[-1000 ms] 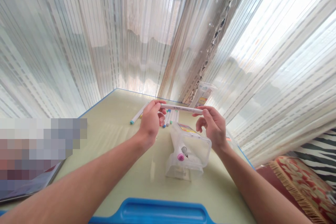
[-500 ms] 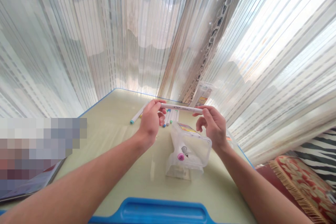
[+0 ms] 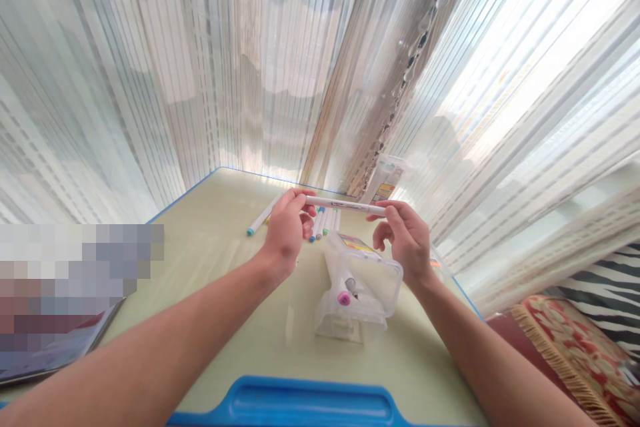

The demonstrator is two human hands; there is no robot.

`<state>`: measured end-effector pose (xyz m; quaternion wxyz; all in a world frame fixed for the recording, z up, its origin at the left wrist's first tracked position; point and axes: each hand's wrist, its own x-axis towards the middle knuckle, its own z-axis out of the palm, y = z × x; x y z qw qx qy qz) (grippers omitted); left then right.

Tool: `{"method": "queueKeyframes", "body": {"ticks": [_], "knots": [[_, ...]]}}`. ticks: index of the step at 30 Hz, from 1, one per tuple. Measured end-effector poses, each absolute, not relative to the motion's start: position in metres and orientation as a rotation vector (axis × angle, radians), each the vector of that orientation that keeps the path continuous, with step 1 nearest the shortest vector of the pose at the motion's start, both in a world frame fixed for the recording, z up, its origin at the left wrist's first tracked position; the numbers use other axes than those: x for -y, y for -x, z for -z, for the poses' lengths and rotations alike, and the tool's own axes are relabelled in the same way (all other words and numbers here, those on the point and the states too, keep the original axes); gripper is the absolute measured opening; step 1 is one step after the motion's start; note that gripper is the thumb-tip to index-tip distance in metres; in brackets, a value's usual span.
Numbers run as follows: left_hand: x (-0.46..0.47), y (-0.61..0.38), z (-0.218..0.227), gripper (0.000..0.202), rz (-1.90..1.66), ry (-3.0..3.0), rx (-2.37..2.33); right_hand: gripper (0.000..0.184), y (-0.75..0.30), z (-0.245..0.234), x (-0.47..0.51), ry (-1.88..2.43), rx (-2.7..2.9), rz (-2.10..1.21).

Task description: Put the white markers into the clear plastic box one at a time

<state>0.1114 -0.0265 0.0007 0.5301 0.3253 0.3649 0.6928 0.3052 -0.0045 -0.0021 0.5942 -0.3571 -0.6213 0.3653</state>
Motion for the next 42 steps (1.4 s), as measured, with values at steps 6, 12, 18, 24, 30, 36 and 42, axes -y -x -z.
{"method": "queueKeyframes", "body": {"ticks": [6,12,18,24,30,36,42], "knots": [[0.0257,-0.1115,0.0001,0.008,-1.659,-0.768,-0.865,0.025,-0.3054,0.0024,0.0042,0.839,1.447,-0.843],[0.0258,-0.1115,0.0004,0.008,-1.659,-0.765,-0.865,0.025,-0.3065,0.0043,0.0030,0.837,1.451,-0.846],[0.0265,-0.1115,-0.0007,0.010,-1.646,-0.777,-0.873,0.024,-0.3068,0.0045,0.0026,0.824,1.441,-0.858],[0.0261,-0.1115,-0.0003,0.010,-1.640,-0.781,-0.869,0.023,-0.3066,0.0039,0.0037,0.818,1.427,-0.874],[0.0253,-0.1113,0.0006,0.010,-1.638,-0.793,-0.879,0.023,-0.3061,0.0028,0.0030,0.807,1.407,-0.882],[0.0256,-0.1114,-0.0001,0.011,-1.628,-0.810,-0.899,0.026,-0.3068,0.0027,0.0008,0.814,1.359,-0.890],[0.0269,-0.1133,-0.0018,0.009,-1.628,-0.822,-0.936,0.031,-0.3083,0.0030,-0.0045,0.848,1.284,-1.028]]}}
